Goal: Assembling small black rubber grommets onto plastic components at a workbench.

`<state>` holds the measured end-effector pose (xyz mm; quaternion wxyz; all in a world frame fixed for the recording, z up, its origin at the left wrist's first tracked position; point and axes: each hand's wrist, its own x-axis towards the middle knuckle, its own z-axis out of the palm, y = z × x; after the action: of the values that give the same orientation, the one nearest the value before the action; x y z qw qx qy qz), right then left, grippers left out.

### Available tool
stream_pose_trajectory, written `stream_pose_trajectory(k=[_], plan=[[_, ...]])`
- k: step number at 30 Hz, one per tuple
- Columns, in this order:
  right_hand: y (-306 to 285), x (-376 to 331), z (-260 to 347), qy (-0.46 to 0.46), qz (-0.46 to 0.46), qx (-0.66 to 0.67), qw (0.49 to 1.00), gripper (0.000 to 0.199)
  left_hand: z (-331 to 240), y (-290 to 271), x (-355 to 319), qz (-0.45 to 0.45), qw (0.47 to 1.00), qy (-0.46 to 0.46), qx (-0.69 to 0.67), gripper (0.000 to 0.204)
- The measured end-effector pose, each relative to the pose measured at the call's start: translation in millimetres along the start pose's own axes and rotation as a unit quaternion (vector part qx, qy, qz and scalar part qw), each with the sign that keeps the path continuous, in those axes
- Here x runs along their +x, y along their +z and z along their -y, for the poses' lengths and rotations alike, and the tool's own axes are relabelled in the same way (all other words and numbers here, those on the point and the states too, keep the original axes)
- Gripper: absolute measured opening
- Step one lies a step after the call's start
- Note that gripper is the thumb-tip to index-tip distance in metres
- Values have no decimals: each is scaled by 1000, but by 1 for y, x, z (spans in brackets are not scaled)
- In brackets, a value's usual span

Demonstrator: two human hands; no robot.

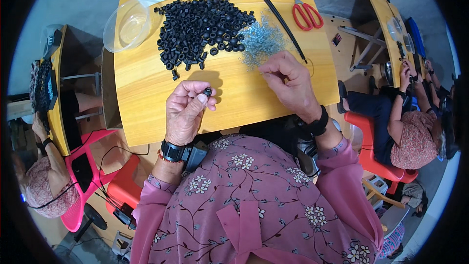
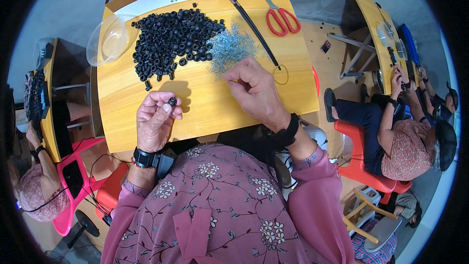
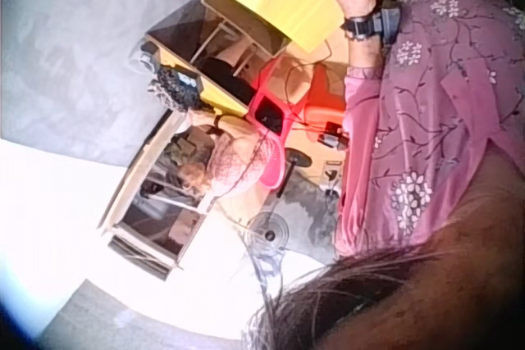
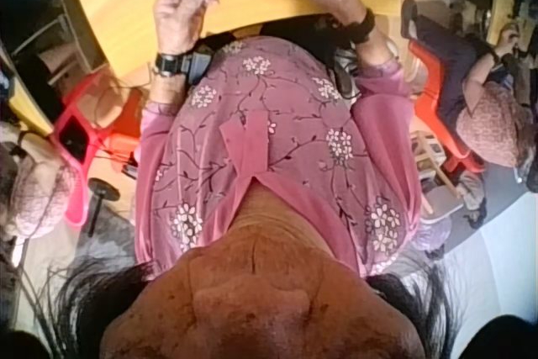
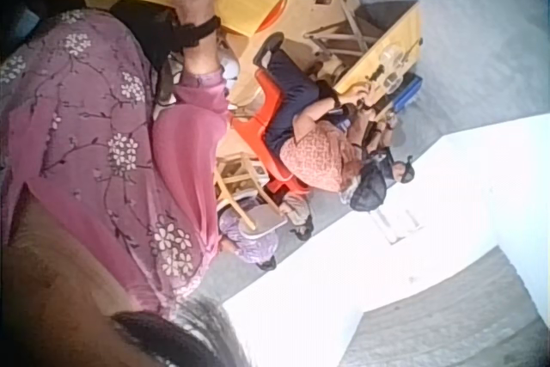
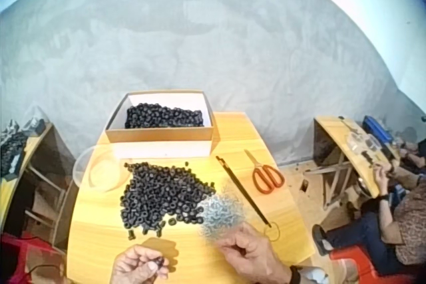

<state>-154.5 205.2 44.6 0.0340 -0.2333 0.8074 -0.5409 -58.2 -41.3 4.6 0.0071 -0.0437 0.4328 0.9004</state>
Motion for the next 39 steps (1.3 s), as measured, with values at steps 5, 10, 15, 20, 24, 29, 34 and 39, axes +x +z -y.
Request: stream_pose_trajectory(k=[5, 10, 15, 20, 24, 29, 34, 39], plan=[[-5, -3, -13, -38, -5, 7, 999, 15, 0, 0, 0, 4, 1000, -1, 18, 22], [-13, -2, -16, -27, -33, -5, 999, 16, 1, -1, 0, 1, 1000, -2, 20, 21], [-20, -8, -22, -39, -57, -42, 997, 14, 2, 0, 0, 1, 1000, -2, 19, 21], [-41, -34, 1, 46, 73, -98, 991, 18, 2, -2, 0, -1, 1000, 1, 13, 22], [-37, -44, -5, 31, 100, -151, 983, 18, 1, -1, 2, 0, 1000, -2, 22, 22], [-28, -41, -4, -4, 91, -208, 974, 15, -1, 1, 1, -7, 999, -3, 36, 21], [-33, -38, -4, 14, 65, -111, 992, 13, -1, 2, 1, -13, 998, -8, 54, 22], [-42, -34, 9, 25, -7, -30, 999, 16, -1, 2, 0, -14, 998, -10, 55, 22]])
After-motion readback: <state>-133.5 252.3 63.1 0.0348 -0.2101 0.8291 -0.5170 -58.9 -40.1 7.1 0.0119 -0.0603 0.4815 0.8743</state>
